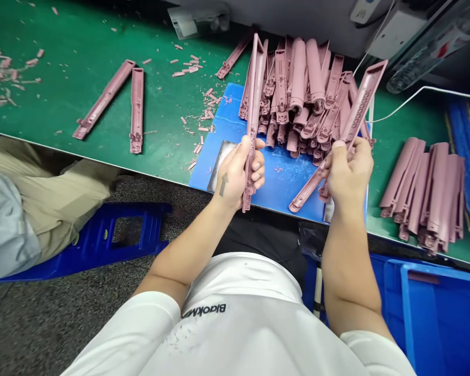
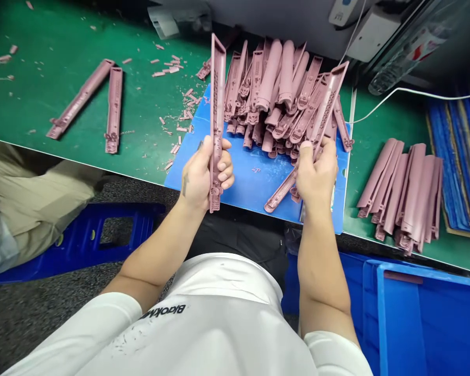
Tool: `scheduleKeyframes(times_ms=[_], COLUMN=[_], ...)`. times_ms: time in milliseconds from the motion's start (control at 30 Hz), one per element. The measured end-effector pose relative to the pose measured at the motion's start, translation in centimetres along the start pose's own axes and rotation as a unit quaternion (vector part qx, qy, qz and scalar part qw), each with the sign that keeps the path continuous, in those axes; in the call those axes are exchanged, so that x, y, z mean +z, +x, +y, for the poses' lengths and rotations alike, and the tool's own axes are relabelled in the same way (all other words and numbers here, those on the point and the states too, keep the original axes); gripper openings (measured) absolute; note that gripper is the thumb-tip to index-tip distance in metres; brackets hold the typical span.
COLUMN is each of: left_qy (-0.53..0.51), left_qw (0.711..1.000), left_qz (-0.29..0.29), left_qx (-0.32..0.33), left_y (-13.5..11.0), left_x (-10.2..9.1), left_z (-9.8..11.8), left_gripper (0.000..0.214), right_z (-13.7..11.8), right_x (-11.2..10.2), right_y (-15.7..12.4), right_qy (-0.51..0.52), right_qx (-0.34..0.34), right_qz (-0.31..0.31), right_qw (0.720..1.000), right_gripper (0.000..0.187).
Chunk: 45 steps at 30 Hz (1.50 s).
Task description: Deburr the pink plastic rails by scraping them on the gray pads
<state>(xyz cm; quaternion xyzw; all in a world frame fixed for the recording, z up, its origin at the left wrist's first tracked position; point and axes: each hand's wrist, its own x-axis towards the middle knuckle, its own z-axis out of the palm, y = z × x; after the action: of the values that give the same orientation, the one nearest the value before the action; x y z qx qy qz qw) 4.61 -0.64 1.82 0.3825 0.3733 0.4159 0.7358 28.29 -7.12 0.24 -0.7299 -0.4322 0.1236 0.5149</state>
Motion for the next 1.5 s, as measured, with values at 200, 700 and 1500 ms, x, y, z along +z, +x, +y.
scheduleKeyframes(times_ms=[200,700,1500], left_qy=[-0.023,0.08,0.467], left_qw=[0.999,0.995,0.819], left_qz=[-0.006,-0.027,-0.25], left_qx=[-0.03,0.052,0.221], left_y=[-0.8,-3.8,-7.4], left_x=[0.9,2.1,-0.1], left_z=[0.3,-3.8,-7.0], left_gripper=[0.069,0.05,0.064], right_z=[-1.7,-5.1,-1.5], right_x=[0.6,6.6,3.1], right_y=[-3.3,-9.6,-8.5], right_qy=[0.201,0.244,0.182], right_qx=[0.022,0.057,0.01], right_qz=[-0.002,-0.053,0.059], right_qw=[0.979,0.967,0.981], right_gripper=[0.048,0.061,0.055])
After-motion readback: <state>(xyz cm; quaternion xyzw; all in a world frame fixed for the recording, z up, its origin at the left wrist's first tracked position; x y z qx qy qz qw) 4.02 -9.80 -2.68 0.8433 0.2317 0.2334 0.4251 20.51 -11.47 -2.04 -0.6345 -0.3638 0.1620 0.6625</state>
